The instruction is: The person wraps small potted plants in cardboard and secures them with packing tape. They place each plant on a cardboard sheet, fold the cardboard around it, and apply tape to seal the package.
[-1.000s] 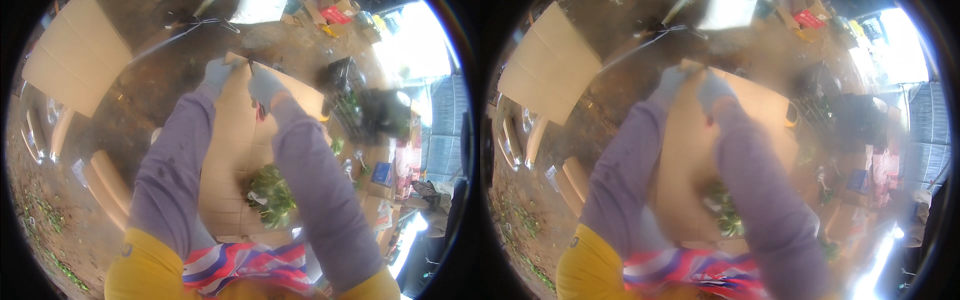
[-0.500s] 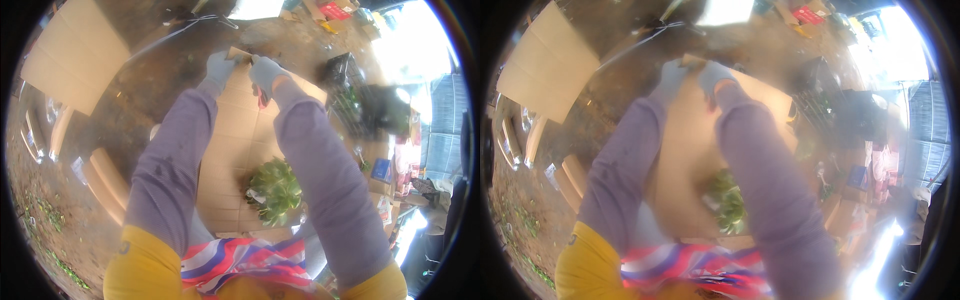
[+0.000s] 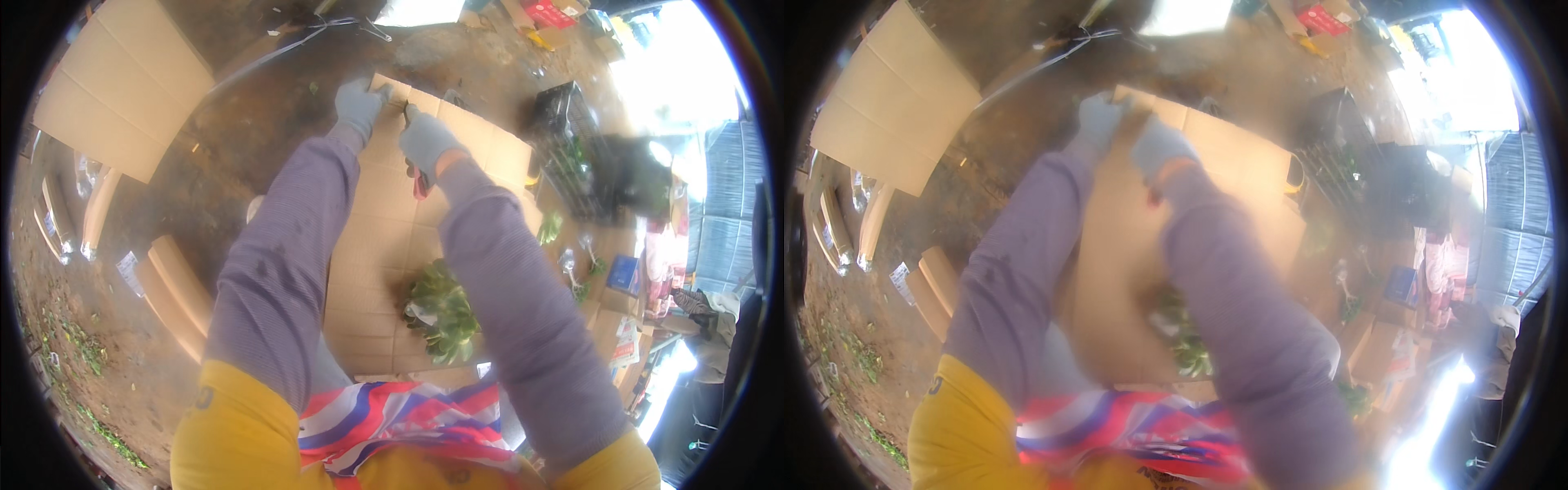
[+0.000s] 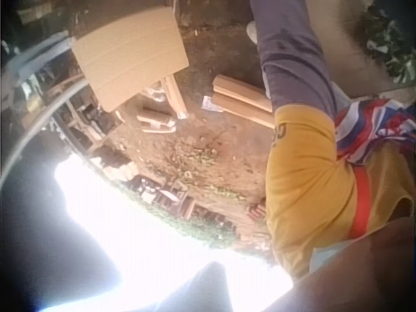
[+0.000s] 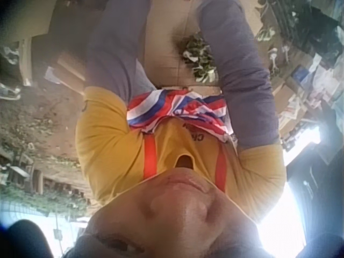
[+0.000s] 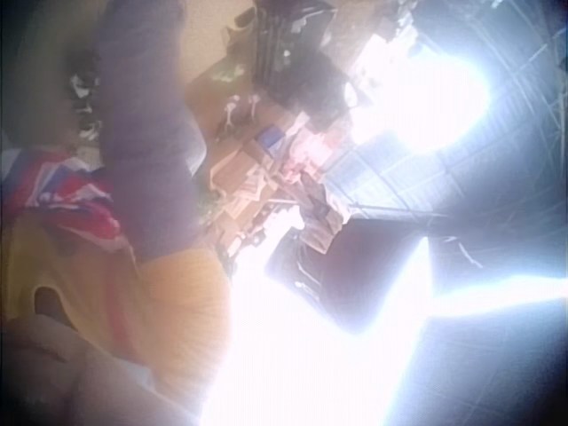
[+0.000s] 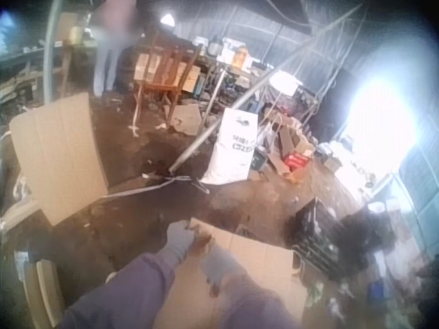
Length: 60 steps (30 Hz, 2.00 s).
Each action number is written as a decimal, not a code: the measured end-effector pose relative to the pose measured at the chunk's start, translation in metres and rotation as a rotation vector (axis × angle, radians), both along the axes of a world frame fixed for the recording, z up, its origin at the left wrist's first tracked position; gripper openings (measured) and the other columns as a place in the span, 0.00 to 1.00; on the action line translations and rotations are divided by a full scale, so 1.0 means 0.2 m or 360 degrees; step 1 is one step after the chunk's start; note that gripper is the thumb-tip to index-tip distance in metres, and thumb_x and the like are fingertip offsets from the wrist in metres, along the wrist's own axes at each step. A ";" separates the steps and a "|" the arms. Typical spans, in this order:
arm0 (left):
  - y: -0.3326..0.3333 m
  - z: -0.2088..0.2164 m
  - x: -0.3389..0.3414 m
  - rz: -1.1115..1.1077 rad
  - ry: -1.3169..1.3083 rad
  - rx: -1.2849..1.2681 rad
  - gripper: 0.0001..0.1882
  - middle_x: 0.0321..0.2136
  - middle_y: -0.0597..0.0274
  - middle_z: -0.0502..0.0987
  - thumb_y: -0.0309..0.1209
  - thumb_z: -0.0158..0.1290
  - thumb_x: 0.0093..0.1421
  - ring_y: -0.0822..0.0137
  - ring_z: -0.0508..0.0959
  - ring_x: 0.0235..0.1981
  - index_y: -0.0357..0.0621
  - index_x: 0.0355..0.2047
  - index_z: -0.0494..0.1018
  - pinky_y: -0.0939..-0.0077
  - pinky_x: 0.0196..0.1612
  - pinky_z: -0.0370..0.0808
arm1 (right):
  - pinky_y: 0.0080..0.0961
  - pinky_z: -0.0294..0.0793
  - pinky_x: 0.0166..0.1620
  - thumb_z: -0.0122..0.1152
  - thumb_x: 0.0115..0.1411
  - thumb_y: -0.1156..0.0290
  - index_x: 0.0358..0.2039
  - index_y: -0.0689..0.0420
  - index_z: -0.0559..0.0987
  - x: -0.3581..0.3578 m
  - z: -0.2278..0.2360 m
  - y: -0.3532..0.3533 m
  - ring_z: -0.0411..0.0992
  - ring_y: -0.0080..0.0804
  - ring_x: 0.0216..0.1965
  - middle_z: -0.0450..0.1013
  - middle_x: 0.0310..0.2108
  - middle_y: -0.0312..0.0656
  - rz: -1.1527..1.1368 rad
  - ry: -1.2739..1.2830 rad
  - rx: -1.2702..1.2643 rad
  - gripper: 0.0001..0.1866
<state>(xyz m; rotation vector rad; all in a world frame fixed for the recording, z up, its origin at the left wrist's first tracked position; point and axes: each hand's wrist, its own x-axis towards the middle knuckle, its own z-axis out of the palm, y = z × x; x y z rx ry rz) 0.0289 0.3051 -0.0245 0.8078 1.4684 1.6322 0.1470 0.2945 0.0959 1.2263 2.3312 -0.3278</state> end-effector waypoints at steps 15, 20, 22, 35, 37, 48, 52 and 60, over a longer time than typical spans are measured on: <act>0.00 0.02 -0.04 0.0153 0.0387 -0.0209 0.14 0.33 0.57 0.84 0.33 0.65 0.55 0.66 0.80 0.33 0.35 0.38 0.82 0.71 0.41 0.75 | 0.38 0.80 0.30 0.40 0.66 0.73 0.65 0.59 0.63 0.04 -0.05 -0.16 0.80 0.41 0.26 0.78 0.35 0.53 -0.0605 0.0394 -0.0297 0.26; 0.08 -0.10 -0.02 0.0350 0.0844 0.0050 0.18 0.23 0.58 0.82 0.48 0.61 0.57 0.56 0.81 0.25 0.45 0.25 0.82 0.64 0.33 0.77 | 0.39 0.80 0.30 0.40 0.67 0.72 0.69 0.51 0.60 0.09 -0.07 -0.19 0.79 0.40 0.25 0.77 0.34 0.51 -0.0780 0.0414 -0.0507 0.29; 0.10 -0.12 -0.02 0.0201 0.0438 -0.0154 0.16 0.29 0.55 0.83 0.40 0.65 0.54 0.60 0.81 0.31 0.38 0.33 0.82 0.67 0.38 0.76 | 0.37 0.79 0.37 0.50 0.62 0.72 0.64 0.54 0.66 0.11 -0.09 -0.25 0.79 0.41 0.33 0.78 0.37 0.51 -0.0505 0.0264 -0.0492 0.28; 0.09 -0.05 -0.06 0.0002 -0.0268 -0.0075 0.15 0.32 0.64 0.83 0.36 0.68 0.56 0.76 0.78 0.28 0.37 0.36 0.83 0.78 0.34 0.74 | 0.39 0.78 0.30 0.44 0.71 0.59 0.52 0.65 0.74 0.18 -0.14 -0.41 0.80 0.41 0.26 0.78 0.28 0.48 -0.1142 0.0451 -0.0709 0.22; 0.07 -0.05 -0.07 -0.0098 -0.0228 -0.0053 0.17 0.33 0.64 0.83 0.38 0.67 0.57 0.75 0.78 0.29 0.36 0.39 0.82 0.77 0.35 0.75 | 0.41 0.78 0.34 0.44 0.71 0.57 0.45 0.66 0.77 0.16 -0.15 -0.43 0.80 0.43 0.29 0.79 0.29 0.50 -0.1095 0.0403 -0.0592 0.23; -0.49 -0.09 -0.08 -0.0600 0.0318 -0.0459 0.25 0.36 0.57 0.84 0.47 0.64 0.59 0.69 0.81 0.35 0.35 0.43 0.81 0.72 0.39 0.76 | 0.42 0.82 0.39 0.51 0.63 0.66 0.32 0.60 0.85 0.16 -0.33 -0.42 0.83 0.46 0.34 0.82 0.30 0.51 -0.0981 0.0649 -0.0392 0.15; -0.57 -0.02 0.02 -0.0307 0.0288 -0.0621 0.21 0.32 0.60 0.84 0.44 0.63 0.59 0.71 0.80 0.31 0.37 0.40 0.82 0.73 0.36 0.76 | 0.41 0.81 0.37 0.53 0.62 0.68 0.29 0.58 0.85 0.19 -0.37 -0.42 0.82 0.47 0.33 0.82 0.29 0.50 -0.0805 0.0555 -0.0270 0.13; -0.51 0.06 0.09 -0.0101 0.0374 -0.0602 0.18 0.28 0.59 0.84 0.40 0.62 0.59 0.71 0.79 0.28 0.37 0.41 0.82 0.72 0.35 0.75 | 0.39 0.81 0.36 0.53 0.62 0.67 0.27 0.55 0.87 0.19 -0.31 -0.46 0.81 0.47 0.31 0.82 0.30 0.49 -0.1278 0.0852 -0.0398 0.15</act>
